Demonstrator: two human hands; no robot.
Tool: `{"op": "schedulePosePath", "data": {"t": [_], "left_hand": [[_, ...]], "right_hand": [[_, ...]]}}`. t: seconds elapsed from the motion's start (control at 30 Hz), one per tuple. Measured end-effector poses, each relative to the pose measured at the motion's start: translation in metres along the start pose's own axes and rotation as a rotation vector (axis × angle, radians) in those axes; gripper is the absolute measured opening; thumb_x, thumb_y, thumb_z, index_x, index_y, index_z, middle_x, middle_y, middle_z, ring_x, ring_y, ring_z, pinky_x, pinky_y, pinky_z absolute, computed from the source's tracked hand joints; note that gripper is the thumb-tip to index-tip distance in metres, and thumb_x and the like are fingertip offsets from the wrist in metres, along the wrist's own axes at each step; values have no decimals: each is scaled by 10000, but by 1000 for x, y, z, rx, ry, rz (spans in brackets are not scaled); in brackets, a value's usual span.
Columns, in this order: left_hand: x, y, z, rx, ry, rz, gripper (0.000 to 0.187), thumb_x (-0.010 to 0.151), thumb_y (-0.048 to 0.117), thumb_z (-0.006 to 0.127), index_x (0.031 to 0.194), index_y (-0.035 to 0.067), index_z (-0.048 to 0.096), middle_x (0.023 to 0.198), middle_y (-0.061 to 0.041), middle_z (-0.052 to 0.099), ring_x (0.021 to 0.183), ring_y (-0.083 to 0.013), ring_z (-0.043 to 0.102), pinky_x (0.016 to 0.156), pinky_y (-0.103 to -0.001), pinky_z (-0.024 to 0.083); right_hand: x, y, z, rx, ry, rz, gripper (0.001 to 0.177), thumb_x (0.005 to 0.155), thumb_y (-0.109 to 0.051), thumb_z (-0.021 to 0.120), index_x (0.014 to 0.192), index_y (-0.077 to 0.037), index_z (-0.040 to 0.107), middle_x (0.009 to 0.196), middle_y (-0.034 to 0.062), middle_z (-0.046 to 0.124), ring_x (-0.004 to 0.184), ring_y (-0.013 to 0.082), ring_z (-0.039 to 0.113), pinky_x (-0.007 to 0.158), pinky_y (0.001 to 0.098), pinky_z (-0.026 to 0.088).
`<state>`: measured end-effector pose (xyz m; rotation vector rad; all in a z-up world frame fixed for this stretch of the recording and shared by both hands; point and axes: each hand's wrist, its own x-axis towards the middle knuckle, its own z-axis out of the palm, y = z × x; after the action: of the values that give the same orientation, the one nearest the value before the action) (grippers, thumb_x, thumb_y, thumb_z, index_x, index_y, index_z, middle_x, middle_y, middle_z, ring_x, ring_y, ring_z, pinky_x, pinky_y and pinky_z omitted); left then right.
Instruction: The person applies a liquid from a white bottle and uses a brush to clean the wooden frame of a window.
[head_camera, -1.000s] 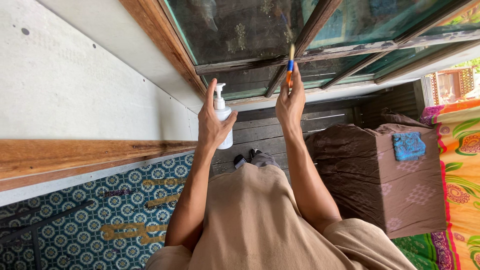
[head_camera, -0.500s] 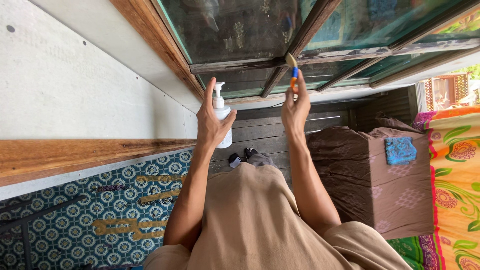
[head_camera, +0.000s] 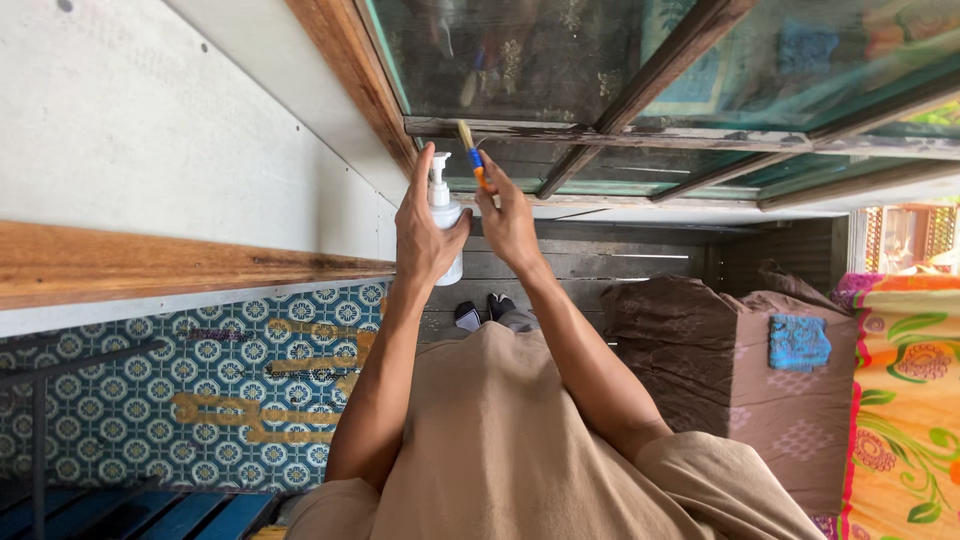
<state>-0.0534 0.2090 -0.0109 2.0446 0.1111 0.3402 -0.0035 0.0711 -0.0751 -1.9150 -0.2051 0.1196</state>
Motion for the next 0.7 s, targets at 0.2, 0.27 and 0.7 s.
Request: {"op": "schedulePosePath", "data": {"t": [0.2, 0.27, 0.7], "left_hand": [[24, -6, 14, 19, 31, 73, 953, 790, 49, 828, 1585, 106, 306, 1548, -263, 488, 1369, -417, 546, 1133, -483, 481], [32, -7, 22, 25, 16, 28, 917, 796, 53, 819, 1575, 131, 342, 1514, -249, 533, 1316, -394, 604, 1089, -469, 528], [14, -20, 8, 232, 185, 39, 1004, 729, -3, 862, 1574, 105, 330, 1428, -307, 577, 1244, -460, 595, 1033, -502, 502]], "right_hand": [[-9, 6, -56, -5, 18, 120, 553, 1015, -26, 573, 1554, -115, 485, 968, 85, 627, 839, 176, 596, 729, 345, 528], [-14, 3, -68, -42, 65, 32, 553, 1021, -13, 591, 1561, -89, 497, 922, 59, 577, 871, 155, 594, 783, 347, 529], [10, 4, 18, -2, 59, -158, 547, 1040, -2, 527, 1567, -50, 389, 1383, 297, 612, 1256, 395, 647, 1024, 478, 549]]}}
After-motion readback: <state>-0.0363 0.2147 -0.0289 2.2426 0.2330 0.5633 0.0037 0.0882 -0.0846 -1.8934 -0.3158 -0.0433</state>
